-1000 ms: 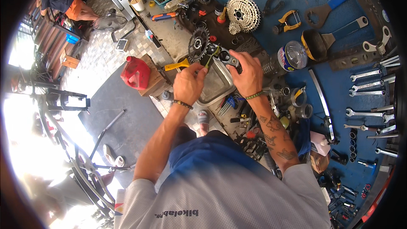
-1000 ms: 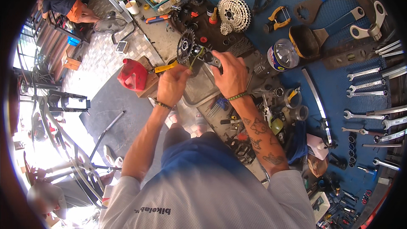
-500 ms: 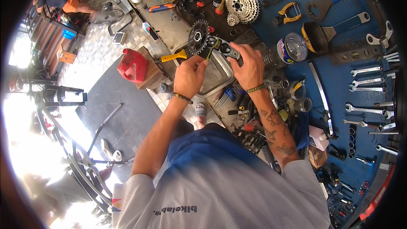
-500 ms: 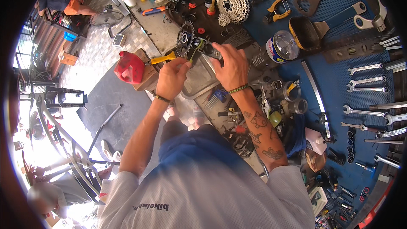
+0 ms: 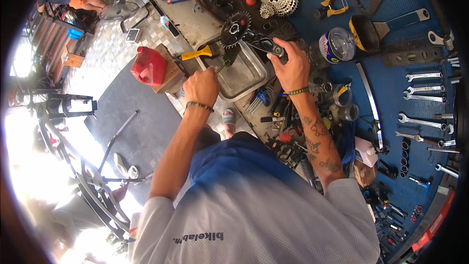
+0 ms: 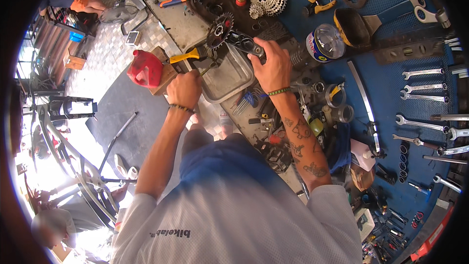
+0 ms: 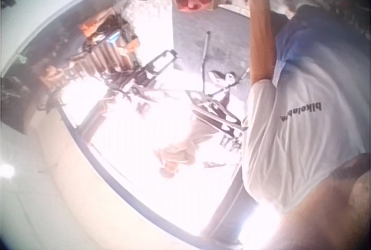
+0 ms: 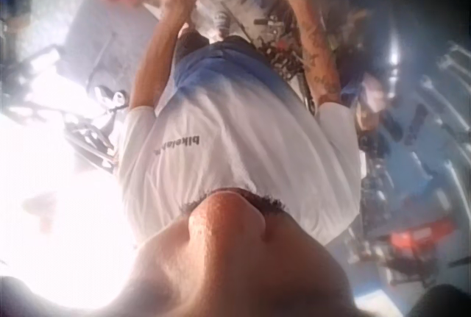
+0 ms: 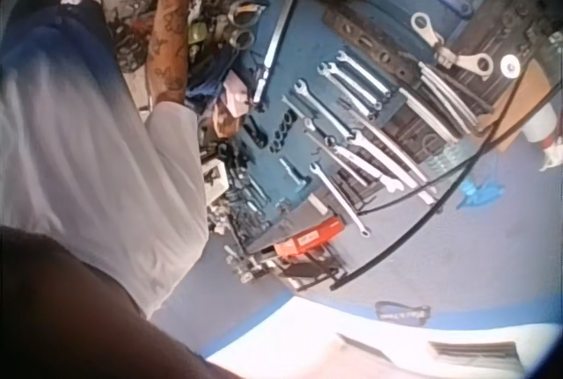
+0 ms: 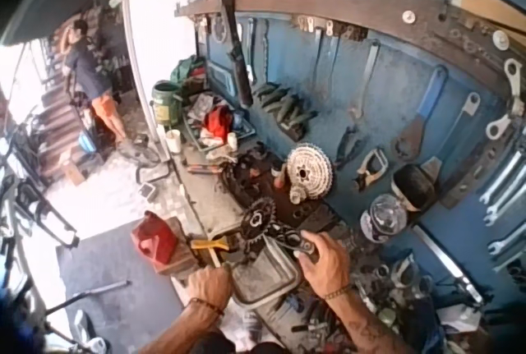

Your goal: The person scrubs a bicycle crankset and chainring with a yellow brush and a green pick tool in a metal tray. They repeatedly rotate the crankset to access different areas and use the pick to clean between teeth and around the chainring bolts.

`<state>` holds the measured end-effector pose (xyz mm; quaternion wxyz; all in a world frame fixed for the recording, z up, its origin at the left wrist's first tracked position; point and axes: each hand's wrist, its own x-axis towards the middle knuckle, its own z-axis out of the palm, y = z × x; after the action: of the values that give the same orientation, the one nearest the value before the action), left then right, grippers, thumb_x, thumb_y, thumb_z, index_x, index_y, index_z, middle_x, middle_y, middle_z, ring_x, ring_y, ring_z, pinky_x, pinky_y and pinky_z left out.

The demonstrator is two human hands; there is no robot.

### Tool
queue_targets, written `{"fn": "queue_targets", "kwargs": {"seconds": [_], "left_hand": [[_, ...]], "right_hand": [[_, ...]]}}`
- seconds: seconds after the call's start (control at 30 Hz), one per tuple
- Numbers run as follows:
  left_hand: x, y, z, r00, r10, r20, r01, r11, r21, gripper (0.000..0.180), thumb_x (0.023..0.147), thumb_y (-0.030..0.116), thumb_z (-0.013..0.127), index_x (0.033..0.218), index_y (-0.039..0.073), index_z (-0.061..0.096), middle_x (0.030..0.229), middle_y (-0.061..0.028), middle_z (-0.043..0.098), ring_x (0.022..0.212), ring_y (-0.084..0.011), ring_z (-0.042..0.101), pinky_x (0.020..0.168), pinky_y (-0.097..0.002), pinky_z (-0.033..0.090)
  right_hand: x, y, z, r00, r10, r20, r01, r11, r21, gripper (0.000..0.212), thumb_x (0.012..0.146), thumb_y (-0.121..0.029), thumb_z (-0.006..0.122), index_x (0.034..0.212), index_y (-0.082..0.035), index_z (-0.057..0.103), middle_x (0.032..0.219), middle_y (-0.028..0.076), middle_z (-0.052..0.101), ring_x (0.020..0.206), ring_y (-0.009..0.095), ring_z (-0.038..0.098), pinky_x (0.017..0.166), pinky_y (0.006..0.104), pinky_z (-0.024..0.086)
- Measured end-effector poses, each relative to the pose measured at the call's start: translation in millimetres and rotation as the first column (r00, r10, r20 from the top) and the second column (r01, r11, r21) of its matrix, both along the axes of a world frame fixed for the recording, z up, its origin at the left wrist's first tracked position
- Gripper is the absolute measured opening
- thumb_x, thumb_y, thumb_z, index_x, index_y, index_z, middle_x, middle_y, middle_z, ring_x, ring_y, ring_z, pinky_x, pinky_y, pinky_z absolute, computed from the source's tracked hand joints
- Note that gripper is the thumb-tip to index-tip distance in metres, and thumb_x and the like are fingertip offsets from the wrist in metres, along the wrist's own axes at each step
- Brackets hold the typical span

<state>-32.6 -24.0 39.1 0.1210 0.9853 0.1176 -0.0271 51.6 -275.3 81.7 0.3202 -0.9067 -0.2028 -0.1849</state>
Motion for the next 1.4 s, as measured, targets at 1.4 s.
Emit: {"fn": "queue_targets", "kwargs": {"seconds": [1.4], "left_hand": [[26,-66,19,0.978,0.123,0.167,-0.078,0.964,-0.254,0.019,0.106,0.027,0.063,0.109,0.010,0.071,0.084,-0.0236,0.077,0.080,-0.0470,0.077,0.069,-0.0590,0.061]], "right_hand": [[-14,21,-15,0.994,0.033,0.100,-0.025,0.997,-0.079,0.046,0.087,-0.011,0.086,0.132,-0.011,0.076,0.116,0.007,0.078,0.103,0.028,0.074,0.088,0.0426,0.051]]}}
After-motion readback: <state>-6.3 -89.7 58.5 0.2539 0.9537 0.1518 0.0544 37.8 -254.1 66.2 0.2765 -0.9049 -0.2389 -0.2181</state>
